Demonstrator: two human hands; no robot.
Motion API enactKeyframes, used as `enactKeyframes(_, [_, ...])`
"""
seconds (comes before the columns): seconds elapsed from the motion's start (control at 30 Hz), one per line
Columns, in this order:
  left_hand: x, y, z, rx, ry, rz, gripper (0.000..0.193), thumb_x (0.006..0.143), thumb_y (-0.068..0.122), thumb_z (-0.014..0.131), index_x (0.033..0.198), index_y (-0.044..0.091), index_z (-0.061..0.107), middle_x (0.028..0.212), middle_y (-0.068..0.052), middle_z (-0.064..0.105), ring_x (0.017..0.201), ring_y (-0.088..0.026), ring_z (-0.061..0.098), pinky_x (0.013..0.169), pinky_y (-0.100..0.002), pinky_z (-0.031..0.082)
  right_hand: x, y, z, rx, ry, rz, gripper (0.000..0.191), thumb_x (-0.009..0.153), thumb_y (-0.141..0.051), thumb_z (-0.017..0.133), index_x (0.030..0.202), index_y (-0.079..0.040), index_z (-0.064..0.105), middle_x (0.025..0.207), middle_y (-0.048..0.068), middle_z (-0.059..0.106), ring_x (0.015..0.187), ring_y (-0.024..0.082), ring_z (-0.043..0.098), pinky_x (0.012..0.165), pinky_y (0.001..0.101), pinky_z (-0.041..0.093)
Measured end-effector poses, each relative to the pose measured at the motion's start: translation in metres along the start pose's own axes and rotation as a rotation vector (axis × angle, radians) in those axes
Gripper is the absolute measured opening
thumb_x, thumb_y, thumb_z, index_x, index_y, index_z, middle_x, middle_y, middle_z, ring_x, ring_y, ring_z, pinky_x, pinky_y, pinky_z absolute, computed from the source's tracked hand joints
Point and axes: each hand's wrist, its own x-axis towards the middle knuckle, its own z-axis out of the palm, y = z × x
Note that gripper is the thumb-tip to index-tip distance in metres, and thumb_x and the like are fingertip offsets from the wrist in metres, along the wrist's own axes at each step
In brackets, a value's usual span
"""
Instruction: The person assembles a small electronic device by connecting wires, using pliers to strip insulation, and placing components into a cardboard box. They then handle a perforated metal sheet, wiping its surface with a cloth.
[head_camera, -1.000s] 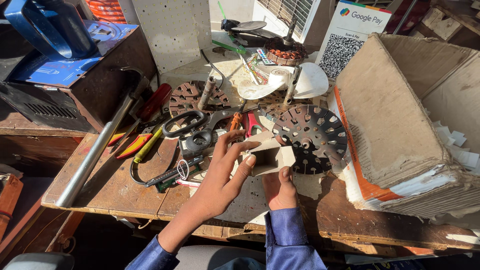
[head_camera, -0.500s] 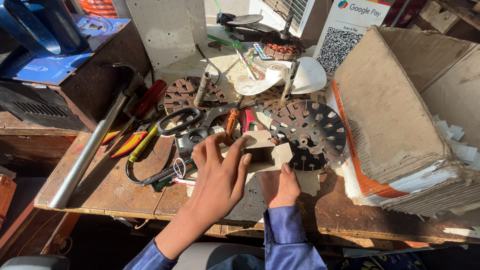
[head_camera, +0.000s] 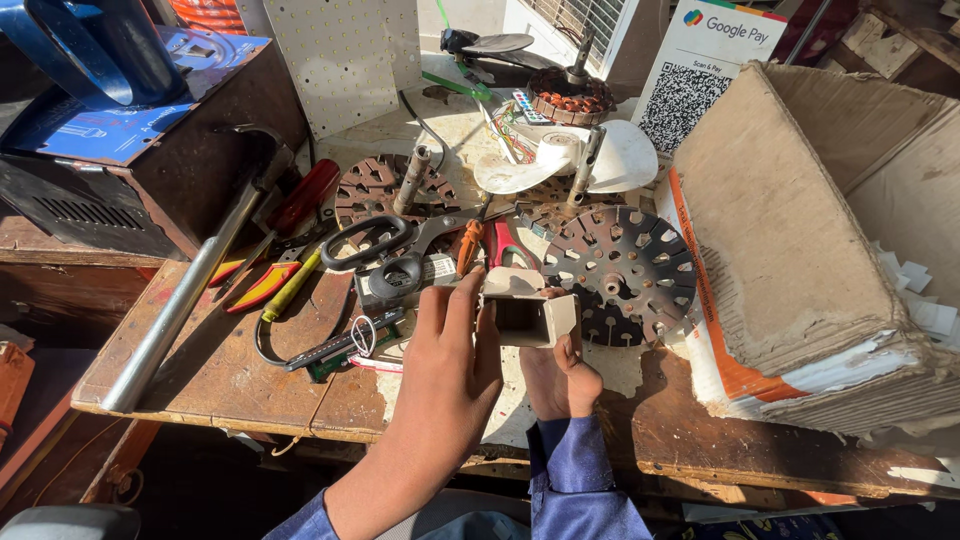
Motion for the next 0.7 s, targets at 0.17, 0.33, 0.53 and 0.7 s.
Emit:
enactKeyframes(0.17, [0.005,-0.001,0.004,-0.011,0.064,0.048,0.045,0.093,-0.002,0.063,0.137,0.0,0.052,0.107,-0.022,0.059,0.092,-0.043,0.064,0.074,-0.046,0.051,0.0,0.001,-0.002,-0.02,0.014,-0.009,0.066,0.091,-0.019,0.073,0.148,0.0,0.046,0.151,0.011,0.05,0.144,0.026,0.043,0.127,0.042,0.025])
enactKeyframes(0.33, [0.005,-0.005,0.0,0.023,0.068,0.092,0.048,0.086,-0.003,0.065,0.133,0.001,0.056,0.109,-0.019,0.06,0.098,-0.039,0.065,0.077,-0.044,0.052,-0.001,0.002,-0.005,-0.038,0.026,-0.019,0.065,0.09,-0.016,0.072,0.148,-0.001,0.046,0.151,0.011,0.05,0.144,0.025,0.042,0.126,0.0416,0.025])
enactKeyframes(0.53, [0.006,-0.005,-0.002,0.113,0.107,0.147,0.047,0.084,-0.002,0.068,0.13,0.0,0.058,0.113,-0.018,0.061,0.103,-0.036,0.061,0.084,-0.043,0.05,-0.001,0.006,-0.011,-0.056,0.044,-0.039,0.065,0.09,-0.013,0.071,0.148,-0.001,0.046,0.152,0.01,0.05,0.144,0.024,0.042,0.125,0.0411,0.025])
enactKeyframes(0.7, [0.003,-0.004,-0.006,0.09,0.145,0.172,0.04,0.092,0.005,0.068,0.13,-0.001,0.058,0.117,-0.018,0.063,0.107,-0.035,0.062,0.088,-0.042,0.05,-0.001,0.007,-0.016,-0.071,0.067,-0.06,0.064,0.09,-0.011,0.071,0.148,-0.001,0.046,0.153,0.009,0.049,0.144,0.023,0.041,0.125,0.0408,0.024])
